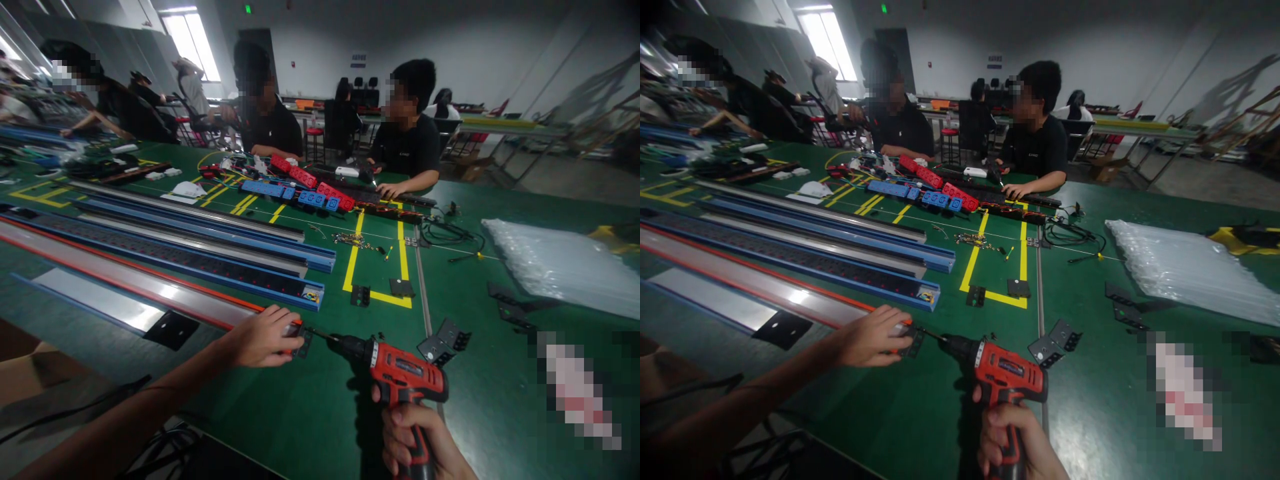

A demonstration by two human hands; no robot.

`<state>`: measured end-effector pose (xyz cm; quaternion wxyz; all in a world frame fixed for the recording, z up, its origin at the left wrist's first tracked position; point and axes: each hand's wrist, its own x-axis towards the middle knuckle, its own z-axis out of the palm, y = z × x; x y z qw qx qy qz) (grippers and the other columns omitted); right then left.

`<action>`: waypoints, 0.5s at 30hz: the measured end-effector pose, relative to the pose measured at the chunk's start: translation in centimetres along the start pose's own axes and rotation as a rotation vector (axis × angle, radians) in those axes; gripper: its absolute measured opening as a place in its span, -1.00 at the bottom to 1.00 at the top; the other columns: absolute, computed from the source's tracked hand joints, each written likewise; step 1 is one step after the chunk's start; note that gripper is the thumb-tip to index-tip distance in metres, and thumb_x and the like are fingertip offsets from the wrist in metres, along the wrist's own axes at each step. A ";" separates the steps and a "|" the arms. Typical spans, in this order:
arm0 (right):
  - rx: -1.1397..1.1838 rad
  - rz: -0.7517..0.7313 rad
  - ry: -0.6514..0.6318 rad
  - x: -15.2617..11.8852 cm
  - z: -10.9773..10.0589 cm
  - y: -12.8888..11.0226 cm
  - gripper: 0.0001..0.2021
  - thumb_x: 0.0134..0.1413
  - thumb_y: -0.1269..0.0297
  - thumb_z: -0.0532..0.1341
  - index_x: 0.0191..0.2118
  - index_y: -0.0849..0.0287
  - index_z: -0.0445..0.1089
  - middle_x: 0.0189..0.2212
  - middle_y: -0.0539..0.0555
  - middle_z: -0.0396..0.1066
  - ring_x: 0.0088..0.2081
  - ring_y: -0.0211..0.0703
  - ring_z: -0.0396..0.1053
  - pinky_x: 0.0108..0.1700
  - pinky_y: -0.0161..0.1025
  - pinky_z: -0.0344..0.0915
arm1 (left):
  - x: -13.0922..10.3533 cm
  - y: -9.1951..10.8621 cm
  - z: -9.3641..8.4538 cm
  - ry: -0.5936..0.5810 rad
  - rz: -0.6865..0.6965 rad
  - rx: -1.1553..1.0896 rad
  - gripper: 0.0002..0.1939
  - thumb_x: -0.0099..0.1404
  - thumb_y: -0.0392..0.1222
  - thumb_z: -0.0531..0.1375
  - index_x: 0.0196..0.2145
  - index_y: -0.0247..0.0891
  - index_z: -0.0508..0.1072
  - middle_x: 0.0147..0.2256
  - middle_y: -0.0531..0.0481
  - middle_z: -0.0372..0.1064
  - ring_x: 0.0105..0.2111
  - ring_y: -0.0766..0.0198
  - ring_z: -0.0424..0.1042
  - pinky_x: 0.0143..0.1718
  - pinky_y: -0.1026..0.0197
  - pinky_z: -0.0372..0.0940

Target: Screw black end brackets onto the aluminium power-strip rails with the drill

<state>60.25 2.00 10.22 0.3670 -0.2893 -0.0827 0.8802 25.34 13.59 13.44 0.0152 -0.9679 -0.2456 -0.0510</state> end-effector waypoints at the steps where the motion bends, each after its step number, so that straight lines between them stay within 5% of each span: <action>1: -0.004 0.006 0.006 0.0 0.0 0.0 -0.66 -0.06 0.45 0.20 -0.08 0.26 0.40 -0.75 -0.19 0.12 -0.73 -0.37 -0.03 -0.59 -0.26 0.33 | 0.0 0.0 -0.1 0.003 0.000 0.000 -0.72 0.30 0.00 0.22 -0.06 -0.08 0.45 -0.03 -0.19 0.28 -0.12 0.05 0.30 -0.12 0.07 0.13; 15: -0.002 0.000 -0.008 0.3 0.1 0.2 -0.76 -0.08 0.47 0.22 -0.21 0.23 0.45 -0.74 -0.19 0.10 -0.73 -0.38 -0.05 -0.60 -0.26 0.34 | -0.1 0.1 0.3 0.023 -0.013 0.006 -0.71 0.29 0.01 0.22 -0.05 -0.07 0.45 -0.01 -0.18 0.27 -0.12 0.06 0.28 -0.12 0.08 0.13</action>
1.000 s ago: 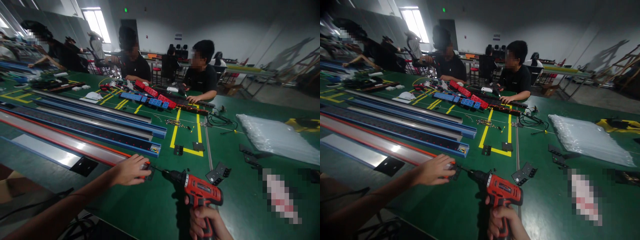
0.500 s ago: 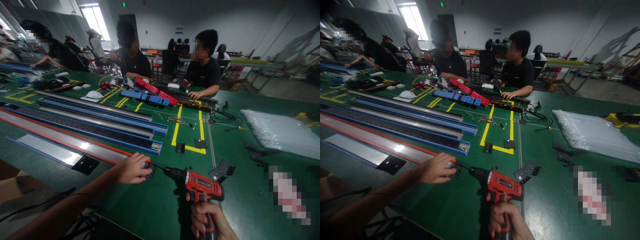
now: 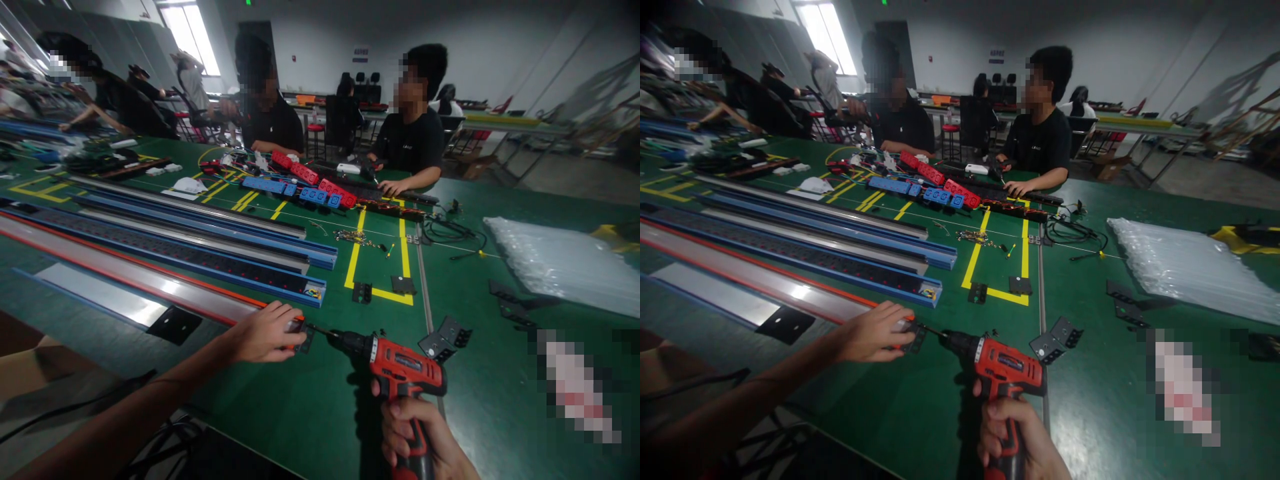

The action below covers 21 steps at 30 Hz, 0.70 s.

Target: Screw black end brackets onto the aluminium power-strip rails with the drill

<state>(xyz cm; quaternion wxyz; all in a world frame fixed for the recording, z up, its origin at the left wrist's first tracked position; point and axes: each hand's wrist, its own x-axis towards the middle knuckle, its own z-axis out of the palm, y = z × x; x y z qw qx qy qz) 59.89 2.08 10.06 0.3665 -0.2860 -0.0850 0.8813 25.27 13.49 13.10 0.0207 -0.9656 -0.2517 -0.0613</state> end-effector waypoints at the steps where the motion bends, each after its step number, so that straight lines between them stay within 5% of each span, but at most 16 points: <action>1: 0.003 -0.003 0.000 0.0 0.0 0.0 -0.78 -0.07 0.47 0.22 -0.23 0.22 0.45 -0.74 -0.19 0.09 -0.73 -0.38 -0.04 -0.60 -0.26 0.34 | 0.0 0.0 0.0 -0.004 0.000 0.006 -0.71 0.30 0.01 0.21 -0.05 -0.07 0.45 -0.01 -0.18 0.27 -0.13 0.05 0.28 -0.13 0.08 0.12; 11: 0.040 0.043 -0.042 0.2 -0.7 -0.9 -0.78 -0.02 0.45 0.23 -0.20 0.20 0.47 -0.73 -0.19 0.09 -0.72 -0.39 -0.06 -0.58 -0.25 0.35 | 0.1 0.0 0.0 -0.049 -0.002 0.054 -0.73 0.30 0.04 0.20 -0.08 -0.05 0.44 -0.02 -0.18 0.25 -0.14 0.03 0.26 -0.18 0.08 0.10; 21: 0.052 0.106 -0.093 0.6 -1.5 -1.7 -0.77 0.20 0.15 0.22 -0.20 0.23 0.42 -0.72 -0.23 0.04 -0.71 -0.44 -0.13 -0.55 -0.30 0.34 | 0.2 0.0 0.1 -0.044 -0.012 0.087 -0.71 0.27 0.07 0.24 -0.10 -0.04 0.44 0.05 -0.15 0.23 -0.14 0.04 0.24 -0.17 0.10 0.07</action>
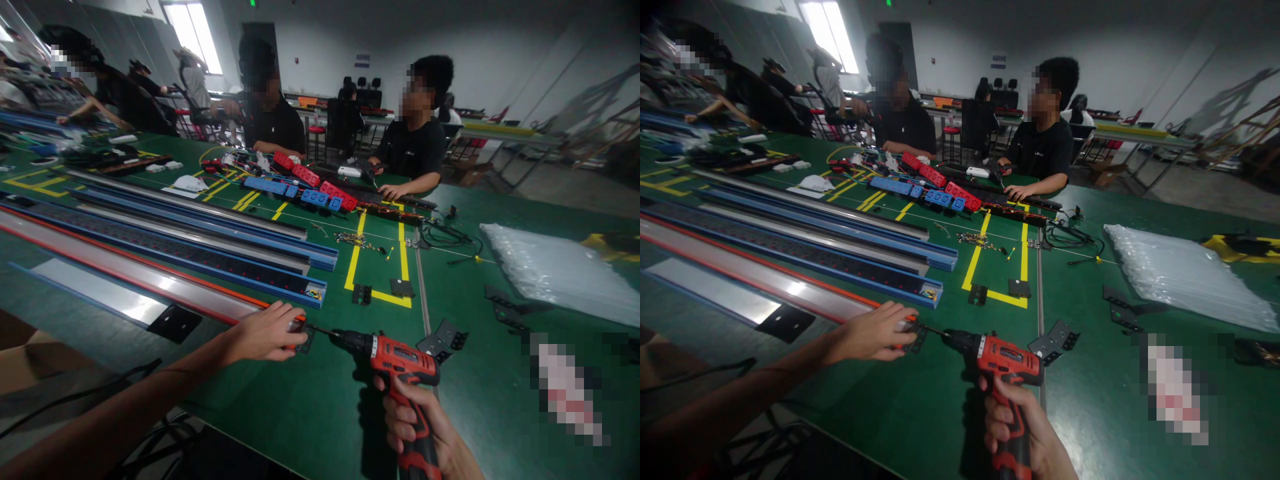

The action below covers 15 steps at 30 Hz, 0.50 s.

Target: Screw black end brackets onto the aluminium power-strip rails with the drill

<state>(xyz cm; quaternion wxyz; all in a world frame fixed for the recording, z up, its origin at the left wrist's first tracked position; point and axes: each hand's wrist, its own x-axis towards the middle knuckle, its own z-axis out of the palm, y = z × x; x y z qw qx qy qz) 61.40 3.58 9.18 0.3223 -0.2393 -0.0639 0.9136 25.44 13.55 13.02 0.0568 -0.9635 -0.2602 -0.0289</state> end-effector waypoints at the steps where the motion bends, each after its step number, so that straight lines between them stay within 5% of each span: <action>1: -0.002 0.009 0.000 0.0 0.1 -0.1 -0.77 0.20 0.13 0.22 -0.21 0.23 0.41 -0.72 -0.23 0.03 -0.71 -0.44 -0.14 -0.56 -0.30 0.33 | 0.0 0.0 0.0 0.002 0.001 0.005 -0.71 0.26 0.07 0.25 -0.10 -0.04 0.43 0.05 -0.14 0.23 -0.14 0.05 0.24 -0.17 0.11 0.07; 15: -0.042 0.052 0.032 0.0 0.7 -0.9 -0.74 0.14 0.07 0.27 -0.28 0.19 0.38 -0.71 -0.25 -0.05 -0.70 -0.44 -0.16 -0.57 -0.34 0.26 | -0.1 -0.1 0.3 0.029 0.016 0.039 -0.69 0.24 0.11 0.29 -0.18 -0.09 0.41 -0.10 -0.10 0.31 -0.16 0.10 0.24 -0.19 0.15 0.07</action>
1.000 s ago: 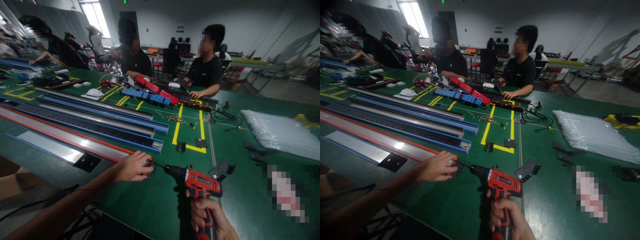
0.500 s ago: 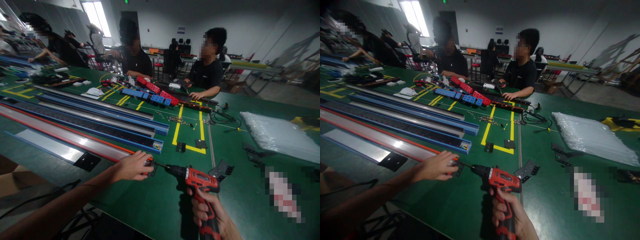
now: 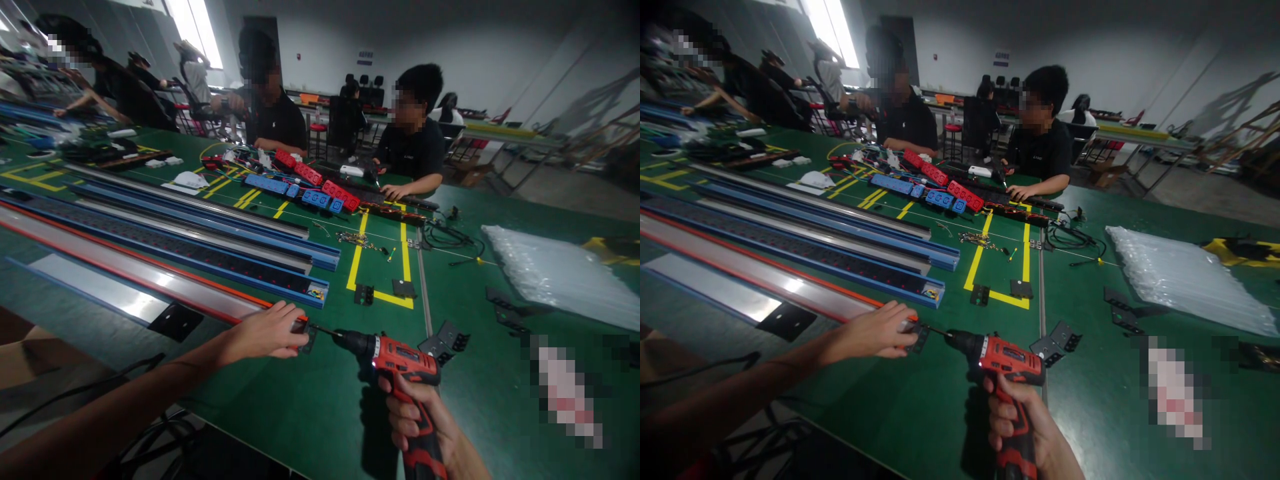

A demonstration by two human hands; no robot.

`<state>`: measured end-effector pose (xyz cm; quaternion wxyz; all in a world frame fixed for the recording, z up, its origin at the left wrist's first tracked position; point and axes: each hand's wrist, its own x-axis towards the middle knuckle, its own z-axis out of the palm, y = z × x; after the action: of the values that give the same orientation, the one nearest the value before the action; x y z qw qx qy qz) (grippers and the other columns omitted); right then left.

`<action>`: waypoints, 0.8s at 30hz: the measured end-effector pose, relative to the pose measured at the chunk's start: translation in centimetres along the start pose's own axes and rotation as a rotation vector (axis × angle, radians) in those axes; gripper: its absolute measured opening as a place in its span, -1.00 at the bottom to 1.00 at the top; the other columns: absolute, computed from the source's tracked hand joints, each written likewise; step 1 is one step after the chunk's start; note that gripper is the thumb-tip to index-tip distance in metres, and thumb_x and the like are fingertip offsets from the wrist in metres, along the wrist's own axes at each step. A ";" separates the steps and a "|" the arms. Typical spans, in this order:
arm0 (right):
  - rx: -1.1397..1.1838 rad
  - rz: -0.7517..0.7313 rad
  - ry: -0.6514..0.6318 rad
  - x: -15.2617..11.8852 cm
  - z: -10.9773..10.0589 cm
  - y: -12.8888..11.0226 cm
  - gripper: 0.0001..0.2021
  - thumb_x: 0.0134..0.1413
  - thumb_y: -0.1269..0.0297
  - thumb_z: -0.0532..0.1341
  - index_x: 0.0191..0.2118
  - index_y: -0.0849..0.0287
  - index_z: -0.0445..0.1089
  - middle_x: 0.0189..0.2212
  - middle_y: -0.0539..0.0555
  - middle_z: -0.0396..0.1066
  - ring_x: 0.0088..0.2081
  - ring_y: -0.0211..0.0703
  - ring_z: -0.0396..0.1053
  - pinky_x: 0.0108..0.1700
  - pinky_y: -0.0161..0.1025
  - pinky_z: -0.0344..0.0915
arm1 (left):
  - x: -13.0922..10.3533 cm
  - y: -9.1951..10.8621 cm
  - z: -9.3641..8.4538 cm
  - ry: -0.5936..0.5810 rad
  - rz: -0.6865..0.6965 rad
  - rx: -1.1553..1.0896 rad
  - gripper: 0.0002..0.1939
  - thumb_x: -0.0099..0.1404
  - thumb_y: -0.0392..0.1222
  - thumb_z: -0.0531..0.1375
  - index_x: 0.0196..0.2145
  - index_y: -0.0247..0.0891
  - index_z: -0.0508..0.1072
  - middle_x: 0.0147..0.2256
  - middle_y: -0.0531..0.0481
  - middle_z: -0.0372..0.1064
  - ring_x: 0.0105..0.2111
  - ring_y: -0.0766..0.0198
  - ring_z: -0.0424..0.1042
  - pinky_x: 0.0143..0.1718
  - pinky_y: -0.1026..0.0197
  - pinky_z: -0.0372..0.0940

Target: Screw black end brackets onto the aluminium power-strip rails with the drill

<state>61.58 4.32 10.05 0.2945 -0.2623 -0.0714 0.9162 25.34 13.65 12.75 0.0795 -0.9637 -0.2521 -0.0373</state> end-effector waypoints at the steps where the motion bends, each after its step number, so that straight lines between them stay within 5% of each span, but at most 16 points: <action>1: -0.002 0.002 0.002 0.0 0.0 0.0 -0.74 0.13 0.08 0.28 -0.28 0.19 0.38 -0.71 -0.25 -0.05 -0.70 -0.44 -0.16 -0.57 -0.35 0.26 | 0.0 0.0 0.0 -0.007 0.002 0.005 -0.69 0.25 0.11 0.28 -0.18 -0.09 0.41 -0.10 -0.10 0.31 -0.16 0.09 0.24 -0.19 0.14 0.08; 15: -0.019 0.012 0.007 -0.3 -0.1 -0.1 -0.76 0.08 0.24 0.32 -0.13 0.18 0.42 -0.71 -0.26 -0.02 -0.69 -0.44 -0.15 -0.53 -0.34 0.28 | 0.0 0.1 -0.1 -0.002 -0.010 -0.028 -0.71 0.25 0.09 0.29 -0.19 -0.09 0.40 -0.08 -0.11 0.30 -0.14 0.07 0.24 -0.17 0.13 0.09; 24: -0.026 0.023 0.022 -0.1 -0.5 -0.4 -0.83 0.08 0.20 0.32 -0.29 0.17 0.38 -0.71 -0.26 -0.05 -0.70 -0.45 -0.18 -0.56 -0.35 0.27 | 0.2 0.2 -0.5 -0.006 -0.021 -0.074 -0.72 0.27 0.07 0.29 -0.16 -0.09 0.40 -0.08 -0.10 0.29 -0.14 0.08 0.23 -0.16 0.13 0.09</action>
<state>62.12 4.61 9.81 0.2812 -0.2770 -0.0771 0.9156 25.57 13.51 13.23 0.0429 -0.9634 -0.2608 -0.0446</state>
